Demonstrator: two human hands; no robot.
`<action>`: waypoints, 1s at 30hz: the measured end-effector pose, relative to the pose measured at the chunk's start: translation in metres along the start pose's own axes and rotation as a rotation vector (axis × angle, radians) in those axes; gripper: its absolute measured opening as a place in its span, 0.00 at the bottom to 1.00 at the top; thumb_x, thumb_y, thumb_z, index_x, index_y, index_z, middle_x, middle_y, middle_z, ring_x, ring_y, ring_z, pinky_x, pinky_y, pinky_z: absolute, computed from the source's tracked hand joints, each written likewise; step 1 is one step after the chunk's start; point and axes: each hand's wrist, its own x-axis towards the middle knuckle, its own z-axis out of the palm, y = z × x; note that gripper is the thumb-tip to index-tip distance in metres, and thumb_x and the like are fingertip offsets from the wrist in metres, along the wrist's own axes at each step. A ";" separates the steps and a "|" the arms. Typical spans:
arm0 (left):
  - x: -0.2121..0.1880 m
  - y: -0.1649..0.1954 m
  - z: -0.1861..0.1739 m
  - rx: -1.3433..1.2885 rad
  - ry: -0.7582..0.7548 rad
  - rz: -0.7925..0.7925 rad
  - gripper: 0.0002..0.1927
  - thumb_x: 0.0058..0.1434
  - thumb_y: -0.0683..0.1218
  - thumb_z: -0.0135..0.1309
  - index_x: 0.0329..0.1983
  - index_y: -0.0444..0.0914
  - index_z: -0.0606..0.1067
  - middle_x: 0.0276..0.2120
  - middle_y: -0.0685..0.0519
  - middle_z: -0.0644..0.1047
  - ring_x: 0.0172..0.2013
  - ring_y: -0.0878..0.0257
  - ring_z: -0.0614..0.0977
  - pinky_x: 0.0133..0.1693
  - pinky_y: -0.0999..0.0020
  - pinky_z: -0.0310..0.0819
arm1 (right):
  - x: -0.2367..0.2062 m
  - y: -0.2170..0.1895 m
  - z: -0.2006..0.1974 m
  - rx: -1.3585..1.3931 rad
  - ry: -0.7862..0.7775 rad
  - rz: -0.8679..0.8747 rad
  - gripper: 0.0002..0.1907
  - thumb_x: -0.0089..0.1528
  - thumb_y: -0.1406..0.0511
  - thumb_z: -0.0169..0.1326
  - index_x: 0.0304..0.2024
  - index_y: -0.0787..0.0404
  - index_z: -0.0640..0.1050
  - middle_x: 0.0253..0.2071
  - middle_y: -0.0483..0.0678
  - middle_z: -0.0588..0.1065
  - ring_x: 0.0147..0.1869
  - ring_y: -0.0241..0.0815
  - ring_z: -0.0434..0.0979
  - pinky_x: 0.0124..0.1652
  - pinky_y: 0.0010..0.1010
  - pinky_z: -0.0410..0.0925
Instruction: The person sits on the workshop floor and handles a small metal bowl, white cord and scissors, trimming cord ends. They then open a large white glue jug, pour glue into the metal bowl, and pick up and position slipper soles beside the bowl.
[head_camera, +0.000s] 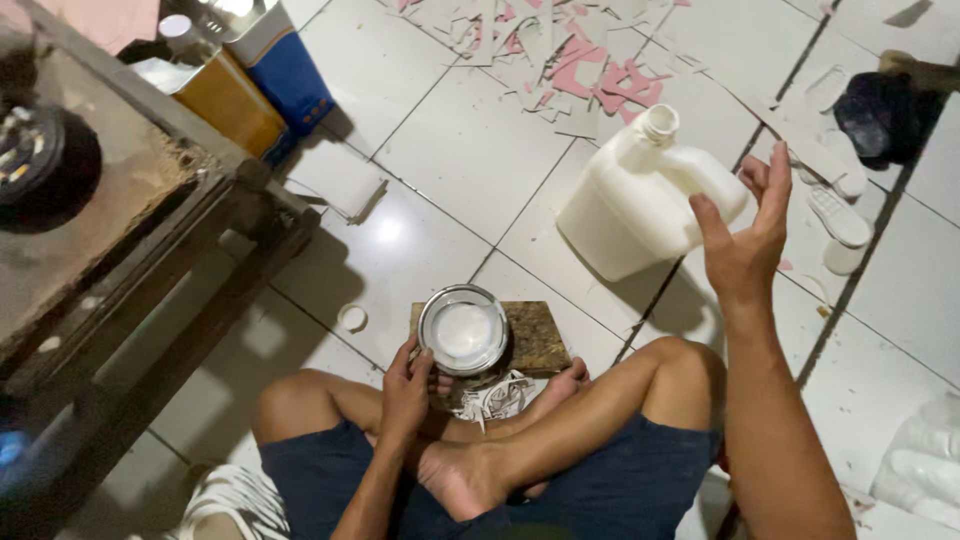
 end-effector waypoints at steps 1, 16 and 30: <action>-0.001 0.002 0.000 0.000 0.003 -0.001 0.26 0.69 0.46 0.50 0.69 0.38 0.65 0.28 0.51 0.78 0.25 0.64 0.81 0.27 0.70 0.78 | 0.006 -0.002 0.004 -0.058 -0.016 0.003 0.44 0.68 0.70 0.64 0.79 0.65 0.54 0.67 0.60 0.70 0.70 0.52 0.71 0.70 0.40 0.65; -0.028 0.041 -0.059 0.347 0.331 0.315 0.19 0.67 0.43 0.54 0.61 0.35 0.75 0.31 0.55 0.77 0.31 0.67 0.79 0.36 0.71 0.76 | 0.025 0.016 0.058 0.681 0.188 0.090 0.38 0.62 0.75 0.68 0.71 0.70 0.66 0.65 0.51 0.68 0.71 0.46 0.69 0.71 0.34 0.63; -0.048 0.092 -0.112 1.038 0.387 0.630 0.21 0.64 0.44 0.60 0.60 0.35 0.76 0.47 0.43 0.81 0.47 0.48 0.82 0.50 0.58 0.75 | 0.124 -0.002 0.169 0.822 -0.122 0.109 0.44 0.61 0.70 0.71 0.73 0.64 0.61 0.70 0.55 0.63 0.73 0.48 0.64 0.73 0.36 0.61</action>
